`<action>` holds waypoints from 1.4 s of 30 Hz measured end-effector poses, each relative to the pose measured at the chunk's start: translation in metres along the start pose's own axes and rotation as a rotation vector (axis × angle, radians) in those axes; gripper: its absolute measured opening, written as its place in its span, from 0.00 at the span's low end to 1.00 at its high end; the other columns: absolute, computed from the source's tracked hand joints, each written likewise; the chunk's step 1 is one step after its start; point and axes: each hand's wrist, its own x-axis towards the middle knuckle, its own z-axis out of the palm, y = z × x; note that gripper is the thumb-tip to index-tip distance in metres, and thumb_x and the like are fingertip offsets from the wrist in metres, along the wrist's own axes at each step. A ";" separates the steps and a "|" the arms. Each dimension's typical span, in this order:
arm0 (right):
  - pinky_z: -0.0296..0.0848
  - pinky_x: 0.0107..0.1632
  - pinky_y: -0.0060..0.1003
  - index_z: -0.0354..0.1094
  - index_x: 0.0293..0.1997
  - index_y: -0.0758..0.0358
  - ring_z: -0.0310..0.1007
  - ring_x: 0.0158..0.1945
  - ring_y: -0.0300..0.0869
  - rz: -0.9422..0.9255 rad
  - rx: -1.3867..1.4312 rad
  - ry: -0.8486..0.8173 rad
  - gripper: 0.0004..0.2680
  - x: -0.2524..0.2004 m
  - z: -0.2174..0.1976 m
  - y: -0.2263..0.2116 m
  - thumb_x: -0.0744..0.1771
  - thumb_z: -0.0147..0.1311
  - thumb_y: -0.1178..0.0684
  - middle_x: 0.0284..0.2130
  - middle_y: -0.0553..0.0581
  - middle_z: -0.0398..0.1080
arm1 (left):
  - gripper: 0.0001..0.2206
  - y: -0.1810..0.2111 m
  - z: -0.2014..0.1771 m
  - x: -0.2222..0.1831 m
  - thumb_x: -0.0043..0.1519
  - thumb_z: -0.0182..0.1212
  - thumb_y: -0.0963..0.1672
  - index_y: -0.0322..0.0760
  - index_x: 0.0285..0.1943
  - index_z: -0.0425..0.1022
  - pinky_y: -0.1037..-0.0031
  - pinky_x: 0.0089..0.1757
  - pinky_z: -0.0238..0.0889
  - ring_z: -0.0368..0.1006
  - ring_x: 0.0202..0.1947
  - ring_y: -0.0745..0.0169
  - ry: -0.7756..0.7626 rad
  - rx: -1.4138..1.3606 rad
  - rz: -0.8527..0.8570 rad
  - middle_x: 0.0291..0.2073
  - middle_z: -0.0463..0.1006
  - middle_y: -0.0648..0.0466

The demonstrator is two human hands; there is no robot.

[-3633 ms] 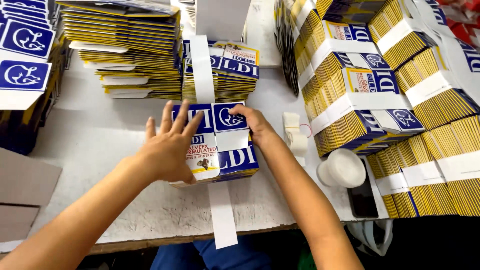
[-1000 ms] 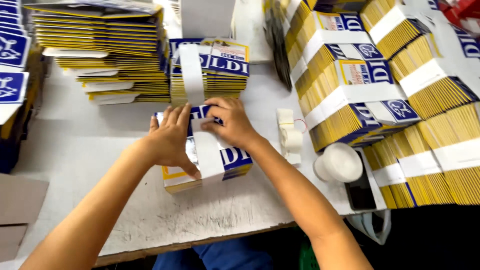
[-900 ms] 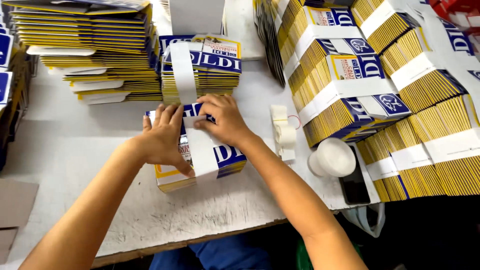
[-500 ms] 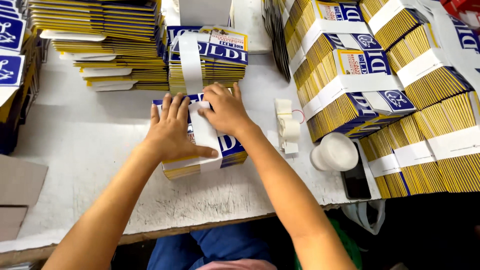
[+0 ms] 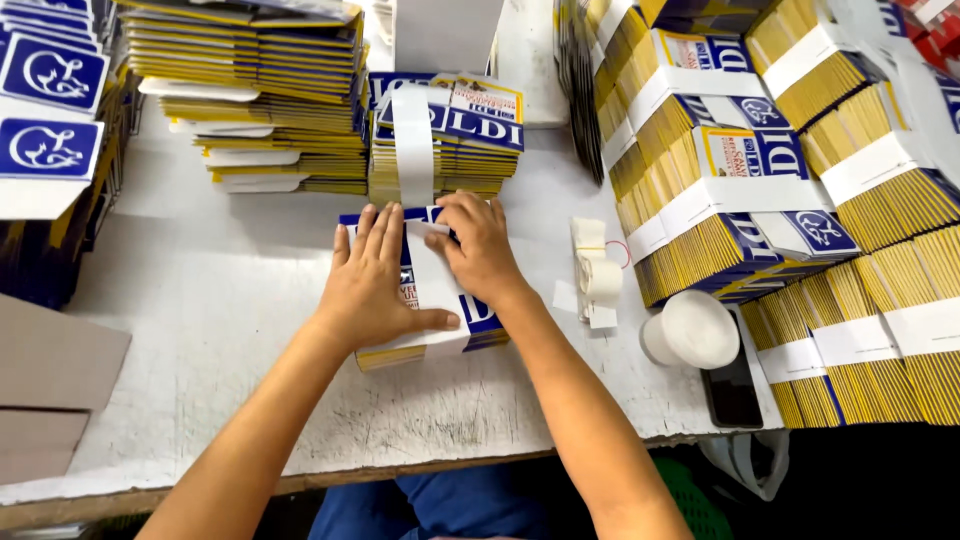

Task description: The person fans out a stack of flat cardboard boxes by hand, gathers them into a neat pile, and then wraps a white paper band around the stack to secure it.

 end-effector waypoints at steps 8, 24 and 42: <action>0.55 0.65 0.52 0.68 0.41 0.61 0.65 0.60 0.50 -0.083 0.020 0.075 0.10 0.004 0.001 0.002 0.64 0.64 0.50 0.53 0.54 0.70 | 0.71 0.005 -0.007 -0.002 0.33 0.67 0.71 0.24 0.76 0.40 0.41 0.66 0.29 0.36 0.76 0.37 0.053 -0.030 0.000 0.74 0.48 0.36; 0.58 0.65 0.48 0.66 0.60 0.62 0.66 0.59 0.52 -0.051 0.069 0.068 0.19 0.004 -0.011 -0.004 0.65 0.65 0.49 0.53 0.58 0.70 | 0.57 0.001 -0.005 -0.006 0.44 0.64 0.66 0.31 0.75 0.49 0.40 0.65 0.27 0.34 0.75 0.35 0.050 -0.083 0.032 0.74 0.47 0.36; 0.69 0.66 0.37 0.66 0.62 0.65 0.71 0.61 0.43 0.184 0.314 0.463 0.11 -0.072 -0.121 -0.021 0.72 0.54 0.56 0.57 0.57 0.71 | 0.38 -0.009 0.004 -0.005 0.59 0.49 0.50 0.27 0.78 0.45 0.44 0.67 0.20 0.28 0.77 0.38 -0.032 -0.052 0.018 0.77 0.40 0.38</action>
